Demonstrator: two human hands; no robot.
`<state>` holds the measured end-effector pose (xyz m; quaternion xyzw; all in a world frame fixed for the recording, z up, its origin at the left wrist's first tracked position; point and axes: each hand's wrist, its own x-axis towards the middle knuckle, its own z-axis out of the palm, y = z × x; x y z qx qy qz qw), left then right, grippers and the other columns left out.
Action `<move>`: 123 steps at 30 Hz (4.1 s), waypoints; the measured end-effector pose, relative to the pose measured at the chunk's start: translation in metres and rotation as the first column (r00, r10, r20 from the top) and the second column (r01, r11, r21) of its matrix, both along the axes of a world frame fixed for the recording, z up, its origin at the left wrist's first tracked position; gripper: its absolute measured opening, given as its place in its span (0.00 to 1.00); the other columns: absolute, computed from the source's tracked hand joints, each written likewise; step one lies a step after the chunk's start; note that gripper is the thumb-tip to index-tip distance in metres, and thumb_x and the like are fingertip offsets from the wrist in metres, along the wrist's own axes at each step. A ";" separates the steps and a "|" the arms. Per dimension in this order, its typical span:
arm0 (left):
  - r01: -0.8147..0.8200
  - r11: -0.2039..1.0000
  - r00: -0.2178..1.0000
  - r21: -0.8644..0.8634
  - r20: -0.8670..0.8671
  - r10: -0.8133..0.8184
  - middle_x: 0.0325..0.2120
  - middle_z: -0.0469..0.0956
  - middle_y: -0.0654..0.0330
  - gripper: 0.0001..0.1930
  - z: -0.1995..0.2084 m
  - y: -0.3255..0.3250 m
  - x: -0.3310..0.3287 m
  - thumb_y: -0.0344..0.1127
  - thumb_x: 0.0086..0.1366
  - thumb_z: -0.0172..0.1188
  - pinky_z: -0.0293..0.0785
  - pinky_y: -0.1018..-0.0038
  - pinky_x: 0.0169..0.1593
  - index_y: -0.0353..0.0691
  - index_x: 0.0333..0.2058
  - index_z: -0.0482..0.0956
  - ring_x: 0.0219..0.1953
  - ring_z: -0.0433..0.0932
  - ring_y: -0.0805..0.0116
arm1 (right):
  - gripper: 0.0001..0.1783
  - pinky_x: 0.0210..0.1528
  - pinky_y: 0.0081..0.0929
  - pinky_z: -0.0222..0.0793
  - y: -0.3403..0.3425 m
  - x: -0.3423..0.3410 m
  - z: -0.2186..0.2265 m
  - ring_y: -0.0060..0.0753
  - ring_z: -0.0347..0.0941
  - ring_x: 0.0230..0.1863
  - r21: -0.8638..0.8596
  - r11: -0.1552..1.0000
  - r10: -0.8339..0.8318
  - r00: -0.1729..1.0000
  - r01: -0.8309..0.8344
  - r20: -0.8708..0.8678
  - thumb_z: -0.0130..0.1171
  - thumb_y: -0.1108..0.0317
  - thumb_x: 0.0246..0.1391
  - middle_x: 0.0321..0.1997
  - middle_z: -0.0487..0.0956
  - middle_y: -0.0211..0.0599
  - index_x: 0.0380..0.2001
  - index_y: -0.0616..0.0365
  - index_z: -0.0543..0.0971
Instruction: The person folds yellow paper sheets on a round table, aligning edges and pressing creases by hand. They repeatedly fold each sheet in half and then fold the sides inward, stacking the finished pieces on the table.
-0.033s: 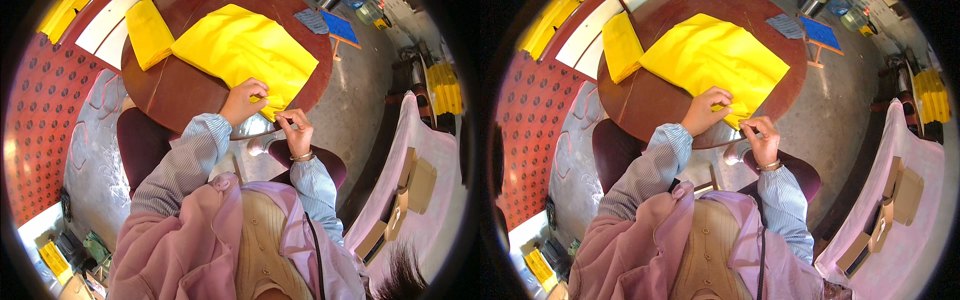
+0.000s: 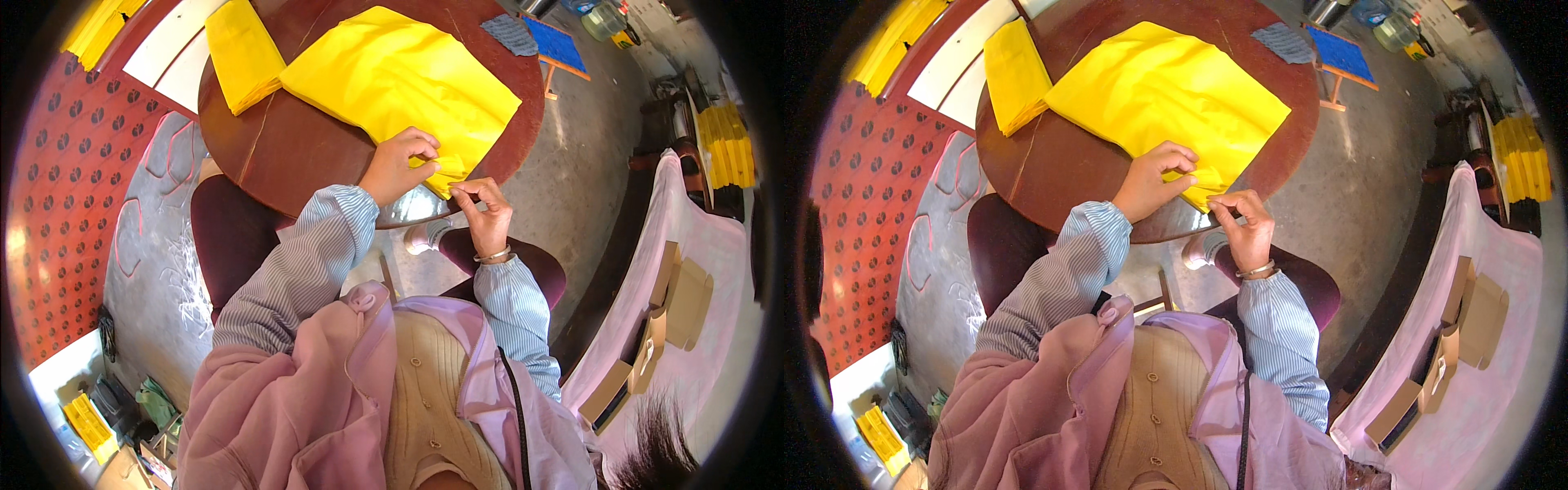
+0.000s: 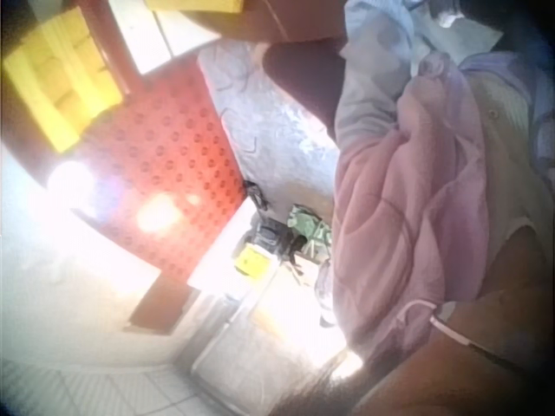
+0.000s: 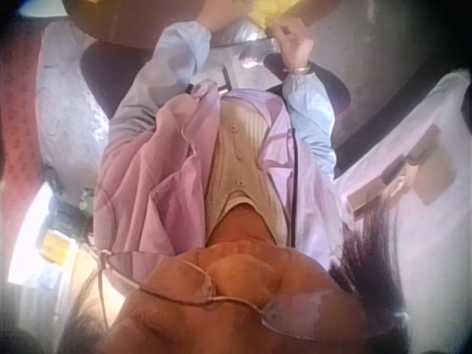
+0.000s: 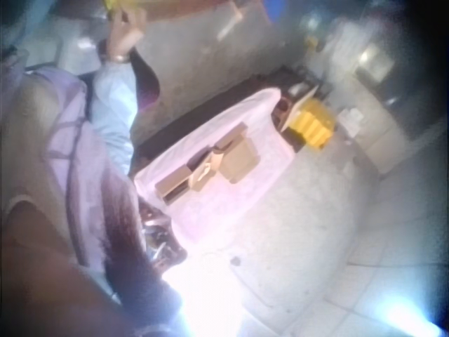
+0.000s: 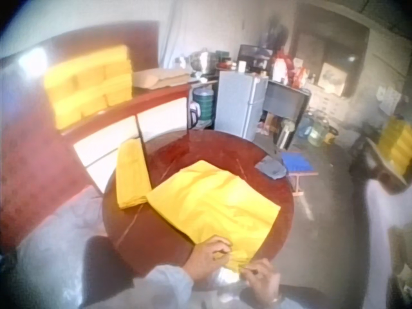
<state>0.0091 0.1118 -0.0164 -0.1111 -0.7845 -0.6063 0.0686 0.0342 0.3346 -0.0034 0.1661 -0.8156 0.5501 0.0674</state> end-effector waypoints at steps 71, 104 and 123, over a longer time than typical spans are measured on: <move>-0.037 0.998 0.999 0.042 0.031 0.035 0.47 0.82 0.51 0.08 0.015 0.009 0.011 0.23 0.57 0.74 0.81 0.68 0.52 0.31 0.35 0.85 0.47 0.84 0.56 | 0.25 0.70 0.54 0.65 0.047 -0.389 -0.015 0.42 0.74 0.65 0.819 0.375 -0.150 0.901 0.434 -0.408 0.66 0.45 0.65 0.62 0.82 0.27 0.62 0.37 0.84; -0.021 0.999 0.999 -0.032 -0.042 0.020 0.48 0.83 0.54 0.08 -0.004 0.004 0.000 0.31 0.62 0.73 0.82 0.70 0.52 0.33 0.34 0.86 0.47 0.86 0.58 | 0.08 0.46 0.27 0.78 0.003 -0.001 0.005 0.34 0.82 0.45 0.132 0.990 0.055 0.993 -0.041 -0.108 0.71 0.77 0.60 0.45 0.84 0.39 0.43 0.61 0.88; 0.028 0.994 0.997 -0.105 -0.070 -0.036 0.48 0.81 0.55 0.09 0.004 0.001 0.002 0.30 0.58 0.74 0.80 0.67 0.55 0.37 0.36 0.86 0.50 0.84 0.57 | 0.08 0.42 0.20 0.75 -0.004 0.001 -0.007 0.18 0.75 0.38 -0.108 0.993 -0.048 0.998 0.053 0.047 0.72 0.82 0.58 0.42 0.79 0.30 0.38 0.61 0.83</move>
